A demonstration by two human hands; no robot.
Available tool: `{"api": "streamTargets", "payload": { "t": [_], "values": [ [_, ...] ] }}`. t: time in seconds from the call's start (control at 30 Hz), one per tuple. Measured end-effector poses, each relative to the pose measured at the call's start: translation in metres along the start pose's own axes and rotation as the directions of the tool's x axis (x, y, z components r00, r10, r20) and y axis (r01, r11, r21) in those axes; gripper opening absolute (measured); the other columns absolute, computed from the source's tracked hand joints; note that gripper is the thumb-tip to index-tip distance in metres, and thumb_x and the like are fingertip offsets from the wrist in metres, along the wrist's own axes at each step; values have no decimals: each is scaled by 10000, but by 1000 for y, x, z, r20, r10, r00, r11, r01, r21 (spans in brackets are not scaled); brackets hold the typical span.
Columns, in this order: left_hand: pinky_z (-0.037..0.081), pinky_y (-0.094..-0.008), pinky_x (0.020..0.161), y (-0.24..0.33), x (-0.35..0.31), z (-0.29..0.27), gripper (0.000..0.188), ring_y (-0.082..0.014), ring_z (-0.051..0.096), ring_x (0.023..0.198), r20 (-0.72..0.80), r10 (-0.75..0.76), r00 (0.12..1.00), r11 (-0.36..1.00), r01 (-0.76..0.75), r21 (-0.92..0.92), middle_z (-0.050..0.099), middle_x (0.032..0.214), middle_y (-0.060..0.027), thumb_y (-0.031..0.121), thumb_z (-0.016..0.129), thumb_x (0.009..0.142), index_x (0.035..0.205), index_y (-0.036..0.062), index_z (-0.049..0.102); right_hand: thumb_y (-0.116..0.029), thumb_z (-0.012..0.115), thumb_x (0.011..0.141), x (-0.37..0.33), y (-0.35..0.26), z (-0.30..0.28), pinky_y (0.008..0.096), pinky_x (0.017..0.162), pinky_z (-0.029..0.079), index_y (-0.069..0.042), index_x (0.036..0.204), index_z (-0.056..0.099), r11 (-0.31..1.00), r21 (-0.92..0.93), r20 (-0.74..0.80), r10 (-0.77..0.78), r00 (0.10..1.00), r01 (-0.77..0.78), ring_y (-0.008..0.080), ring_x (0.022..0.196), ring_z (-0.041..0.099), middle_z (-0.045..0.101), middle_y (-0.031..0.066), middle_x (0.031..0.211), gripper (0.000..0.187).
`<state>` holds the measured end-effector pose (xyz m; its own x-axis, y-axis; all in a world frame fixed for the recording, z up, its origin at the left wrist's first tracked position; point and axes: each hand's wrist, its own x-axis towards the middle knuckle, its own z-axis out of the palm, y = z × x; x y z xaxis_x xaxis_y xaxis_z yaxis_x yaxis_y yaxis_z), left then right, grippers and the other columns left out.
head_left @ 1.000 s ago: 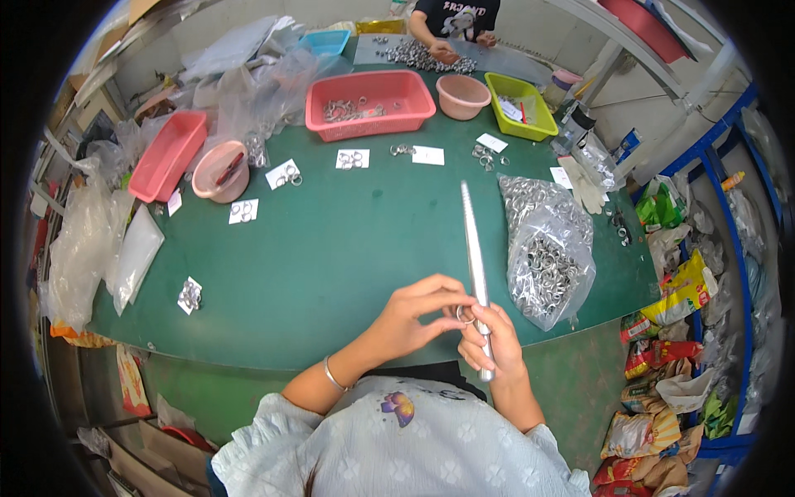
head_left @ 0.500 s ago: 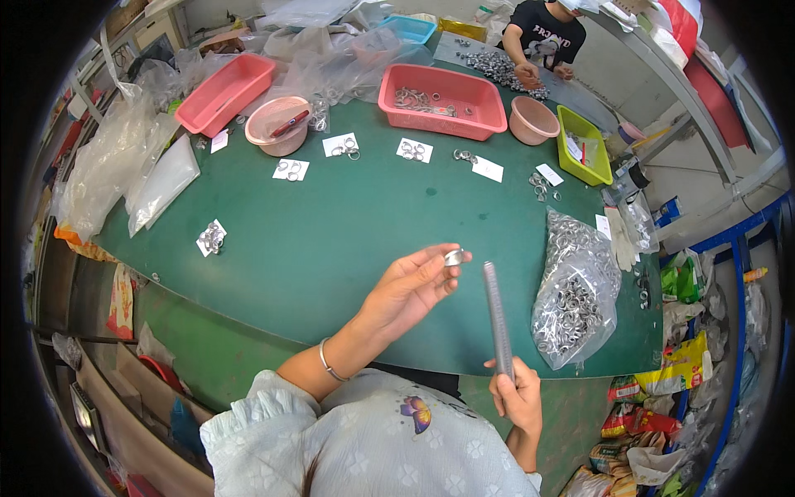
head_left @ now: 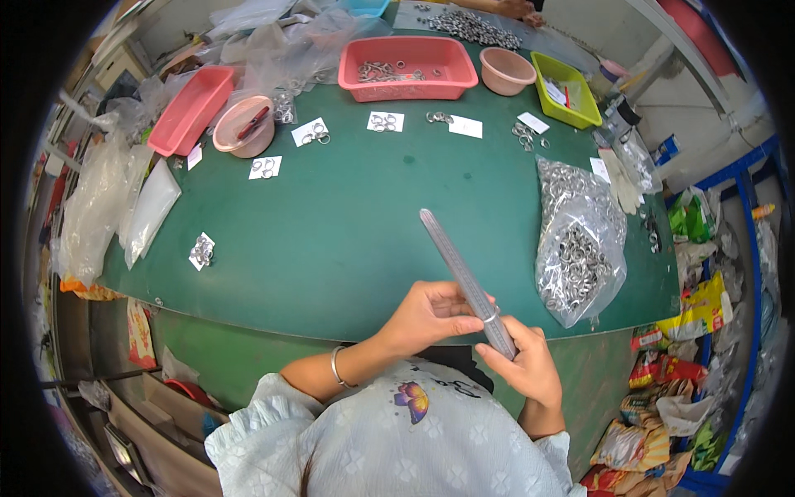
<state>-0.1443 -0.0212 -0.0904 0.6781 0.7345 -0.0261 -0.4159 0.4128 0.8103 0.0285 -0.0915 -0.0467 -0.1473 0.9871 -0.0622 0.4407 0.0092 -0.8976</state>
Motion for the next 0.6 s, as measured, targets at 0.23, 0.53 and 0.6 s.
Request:
{"api": "streamTargets", "payload": {
  "t": [0.23,0.53,0.6],
  "values": [
    [451,-345,895,4,6,-6,310,-206,575,983,38,-15,999,1000,15,12,597,1029,-123,58,688,752,1033,-25,589,-119,654,782,2,1,2,284,428,319,-11,901,573,996,75,18,44,999,-45,111,435,421,422,41,523,179],
    [478,-340,846,1,7,-5,341,-225,586,938,1,-20,1000,1000,20,-5,601,988,-134,121,748,697,978,-21,617,-128,631,804,0,0,-3,302,442,320,-7,984,536,979,161,116,108,987,-126,132,454,419,420,57,541,237],
    [488,-343,835,-3,7,-7,339,-233,595,928,9,-26,1000,999,26,19,609,974,-140,123,756,685,964,-21,627,-125,622,811,-1,0,-2,308,447,321,-7,974,533,976,171,135,112,985,-135,139,457,412,417,61,546,220]
  ]
}}
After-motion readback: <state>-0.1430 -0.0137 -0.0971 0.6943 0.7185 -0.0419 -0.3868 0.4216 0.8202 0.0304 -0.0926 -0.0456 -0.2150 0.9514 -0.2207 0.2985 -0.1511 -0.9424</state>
